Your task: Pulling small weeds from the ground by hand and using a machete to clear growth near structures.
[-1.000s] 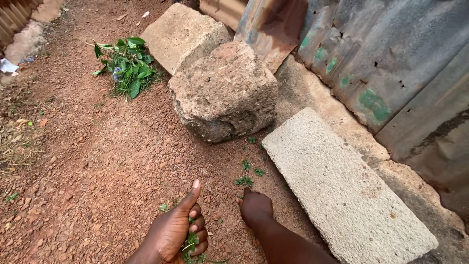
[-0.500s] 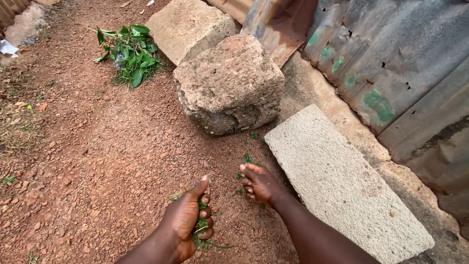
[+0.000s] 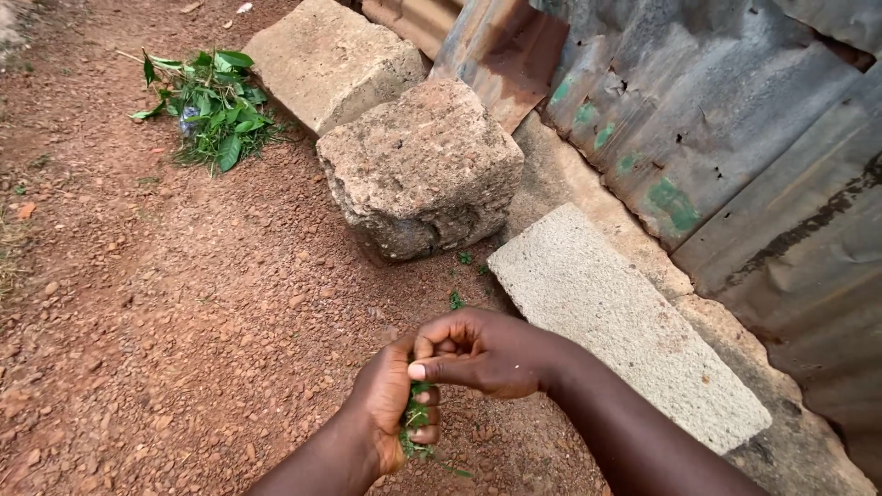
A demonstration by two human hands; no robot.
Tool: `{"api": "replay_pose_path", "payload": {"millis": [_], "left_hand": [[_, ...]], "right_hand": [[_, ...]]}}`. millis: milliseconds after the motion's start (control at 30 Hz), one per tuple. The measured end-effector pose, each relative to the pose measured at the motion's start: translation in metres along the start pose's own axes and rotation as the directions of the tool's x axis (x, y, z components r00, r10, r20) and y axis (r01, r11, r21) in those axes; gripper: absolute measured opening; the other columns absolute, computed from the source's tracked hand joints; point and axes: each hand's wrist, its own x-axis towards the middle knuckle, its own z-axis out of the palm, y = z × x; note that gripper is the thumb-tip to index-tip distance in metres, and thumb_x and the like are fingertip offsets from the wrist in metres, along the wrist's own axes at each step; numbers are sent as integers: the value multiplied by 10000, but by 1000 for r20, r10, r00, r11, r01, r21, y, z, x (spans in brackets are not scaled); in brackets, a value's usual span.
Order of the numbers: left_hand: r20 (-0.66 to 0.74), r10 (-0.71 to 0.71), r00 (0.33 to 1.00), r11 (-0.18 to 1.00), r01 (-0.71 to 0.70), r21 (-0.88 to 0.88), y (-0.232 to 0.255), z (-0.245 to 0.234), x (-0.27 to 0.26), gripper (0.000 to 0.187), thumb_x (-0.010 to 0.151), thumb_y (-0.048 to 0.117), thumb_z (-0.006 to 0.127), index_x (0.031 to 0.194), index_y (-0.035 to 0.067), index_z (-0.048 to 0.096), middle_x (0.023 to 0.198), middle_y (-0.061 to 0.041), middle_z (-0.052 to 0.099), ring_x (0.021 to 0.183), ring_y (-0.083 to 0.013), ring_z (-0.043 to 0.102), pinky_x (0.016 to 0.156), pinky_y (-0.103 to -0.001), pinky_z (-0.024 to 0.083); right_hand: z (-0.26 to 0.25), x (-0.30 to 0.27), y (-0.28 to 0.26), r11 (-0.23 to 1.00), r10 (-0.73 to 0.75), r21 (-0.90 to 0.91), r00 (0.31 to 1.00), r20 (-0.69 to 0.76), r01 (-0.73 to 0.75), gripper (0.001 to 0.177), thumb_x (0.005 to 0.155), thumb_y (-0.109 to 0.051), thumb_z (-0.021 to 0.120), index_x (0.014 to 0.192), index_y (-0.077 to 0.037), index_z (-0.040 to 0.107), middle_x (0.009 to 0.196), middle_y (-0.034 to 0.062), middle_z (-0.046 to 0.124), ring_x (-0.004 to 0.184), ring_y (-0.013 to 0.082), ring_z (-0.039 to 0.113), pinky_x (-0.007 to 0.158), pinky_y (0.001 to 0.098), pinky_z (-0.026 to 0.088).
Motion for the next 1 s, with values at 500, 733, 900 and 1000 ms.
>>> {"api": "replay_pose_path", "payload": {"millis": [500, 733, 900, 1000], "left_hand": [[-23, 243, 970, 746, -172, 643, 54, 4, 10, 710, 1037, 666, 315, 739, 68, 558, 852, -97, 623, 626, -183, 565, 669, -384, 558], [10, 323, 946, 852, -295, 433, 50, 11, 4, 542, 1074, 490, 567, 865, -2, 653, 702, -94, 540, 587, -197, 505, 681, -345, 479], [48, 275, 960, 892, -274, 360, 43, 9, 34, 573, 1106, 520, 481, 816, 34, 575, 654, -50, 476, 495, -170, 465, 454, -308, 456], [-54, 142, 988, 962, -125, 242, 33, 13, 22, 582, 1078, 559, 534, 749, 79, 549, 607, -27, 460, 382, -124, 322, 320, -308, 301]], "right_hand": [[-61, 30, -51, 883, 466, -6, 880, -92, -469, 64, 979, -169, 670, 957, -108, 667, 613, 44, 569, 505, 154, 541, 473, 315, 472], [-65, 53, 21, 881, 464, 23, 853, -240, -472, 339, 1042, -319, 548, 1042, 3, 656, 697, 148, 667, 530, 227, 696, 368, 314, 609], [-51, 80, 128, 638, 426, -421, 751, -505, -645, 363, 984, -455, 474, 1074, -140, 631, 862, 178, 734, 853, 346, 762, 742, 480, 641], [-25, 76, 132, 473, 565, -467, 664, -490, -747, 443, 1029, -339, 548, 1356, -42, 520, 1227, 206, 668, 1091, 333, 681, 989, 475, 553]]}}
